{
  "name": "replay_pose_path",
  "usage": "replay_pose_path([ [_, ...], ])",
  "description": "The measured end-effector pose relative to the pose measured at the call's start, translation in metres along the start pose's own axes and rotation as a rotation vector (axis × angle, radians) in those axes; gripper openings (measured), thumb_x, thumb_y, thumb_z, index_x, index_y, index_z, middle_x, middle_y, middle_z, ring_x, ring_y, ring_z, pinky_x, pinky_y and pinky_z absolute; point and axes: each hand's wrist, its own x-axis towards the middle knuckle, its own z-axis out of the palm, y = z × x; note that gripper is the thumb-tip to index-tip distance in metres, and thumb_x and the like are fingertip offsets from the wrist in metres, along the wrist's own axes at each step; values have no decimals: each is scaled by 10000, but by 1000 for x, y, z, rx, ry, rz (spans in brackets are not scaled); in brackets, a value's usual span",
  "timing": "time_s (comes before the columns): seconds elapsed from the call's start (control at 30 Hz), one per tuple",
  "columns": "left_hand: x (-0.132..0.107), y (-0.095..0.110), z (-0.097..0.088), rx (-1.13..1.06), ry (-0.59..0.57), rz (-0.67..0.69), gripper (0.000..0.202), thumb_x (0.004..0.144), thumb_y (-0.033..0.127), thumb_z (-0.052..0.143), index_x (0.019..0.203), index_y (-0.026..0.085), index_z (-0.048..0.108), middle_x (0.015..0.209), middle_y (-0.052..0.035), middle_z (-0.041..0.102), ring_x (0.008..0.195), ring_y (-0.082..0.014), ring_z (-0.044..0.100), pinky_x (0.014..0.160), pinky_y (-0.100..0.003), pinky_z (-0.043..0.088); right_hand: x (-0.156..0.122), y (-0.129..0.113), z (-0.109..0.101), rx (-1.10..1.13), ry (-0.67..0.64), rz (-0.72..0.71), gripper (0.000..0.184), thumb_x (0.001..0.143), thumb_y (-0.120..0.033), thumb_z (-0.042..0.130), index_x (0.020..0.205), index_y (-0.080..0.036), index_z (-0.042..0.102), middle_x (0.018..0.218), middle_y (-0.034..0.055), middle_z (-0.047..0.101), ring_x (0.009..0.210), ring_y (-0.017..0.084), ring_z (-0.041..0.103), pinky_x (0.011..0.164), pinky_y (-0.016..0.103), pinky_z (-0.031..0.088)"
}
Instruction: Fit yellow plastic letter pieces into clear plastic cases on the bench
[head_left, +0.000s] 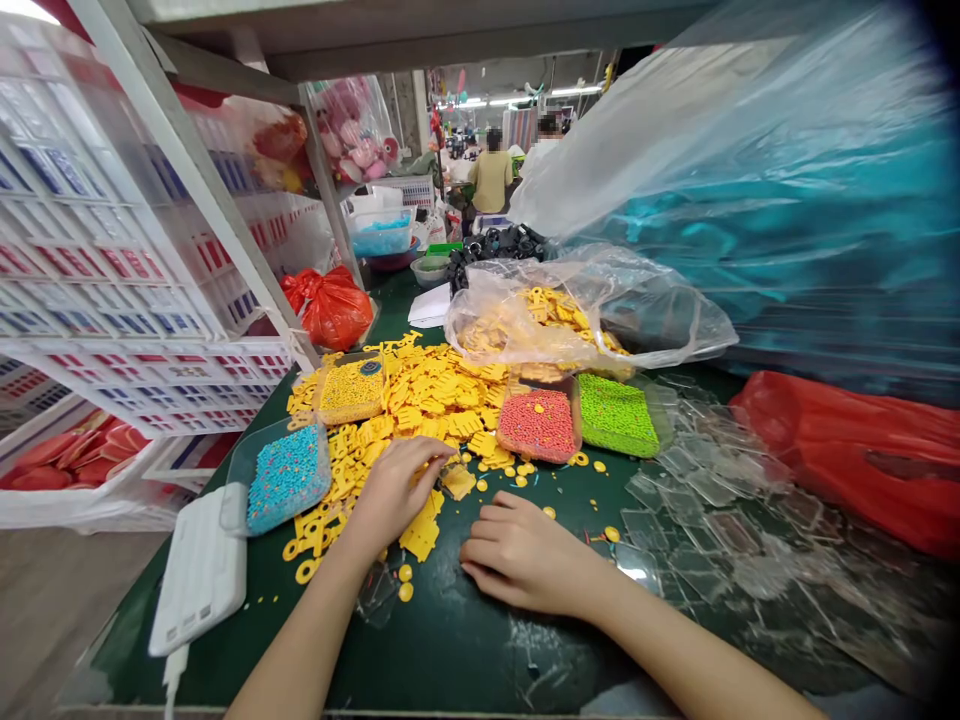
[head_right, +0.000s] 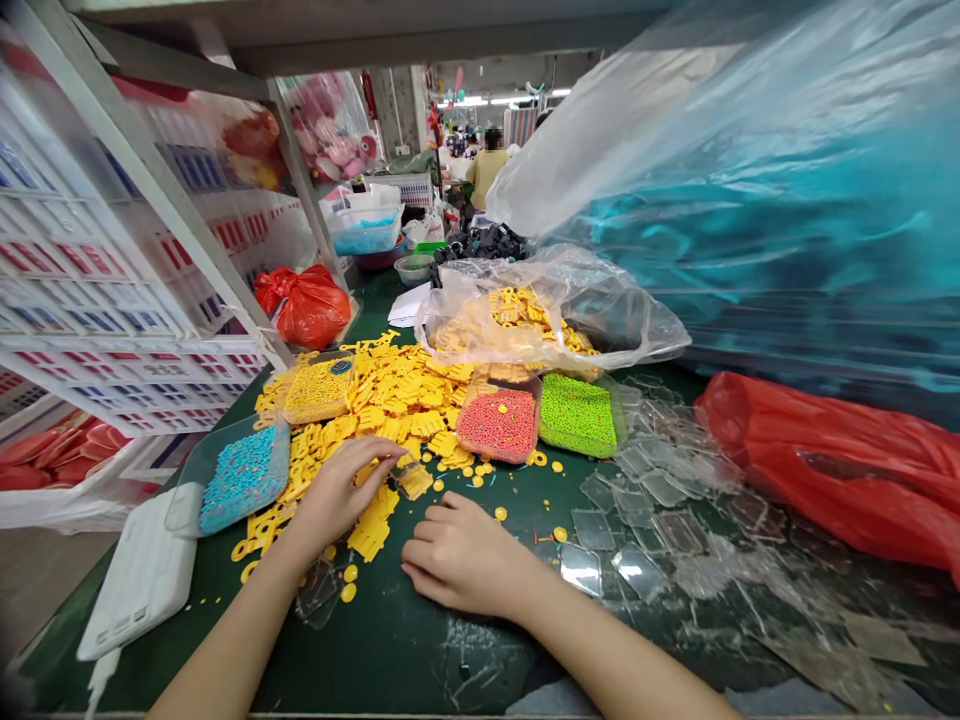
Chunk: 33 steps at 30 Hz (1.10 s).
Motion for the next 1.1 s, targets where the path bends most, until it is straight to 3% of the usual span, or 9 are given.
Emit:
replay_pose_path([
  [0.3,-1,9,-2,-109,-44,34,193,945,188,472,980,215,661,946,-43,724,897,-188,668,812,-311,520,1,1,2,2,-7,7,243,954,-280,461,796,-194,623,735,1,666,726,146,532,720,320,315],
  [0.53,0,15,0,-217,-54,-95,185,935,226,487,947,213,671,953,-43,724,907,-187,674,838,-310,532,1,0,1,-11,-14,-25,246,955,-275,460,791,-193,624,735,-2,667,718,143,516,718,322,303],
  [0.7,1,10,-1,-167,-51,-202,201,933,330,501,961,222,668,967,-40,732,897,-205,679,823,-335,530,0,-2,3,4,16,-52,258,958,-267,443,785,-193,620,706,2,656,689,143,499,688,323,291],
  [0.93,0,-18,-9,22,139,-388,235,902,339,498,979,203,674,967,-63,740,887,-235,680,849,-379,510,3,9,8,150,142,73,245,956,-243,441,838,-197,651,740,15,658,742,152,530,703,303,332],
  [1.1,-3,-26,-14,112,201,-435,256,900,319,469,996,182,662,949,-78,736,829,-240,676,817,-400,505,6,20,11,213,360,274,224,941,-225,446,838,-189,642,790,39,663,784,182,549,710,312,406],
])
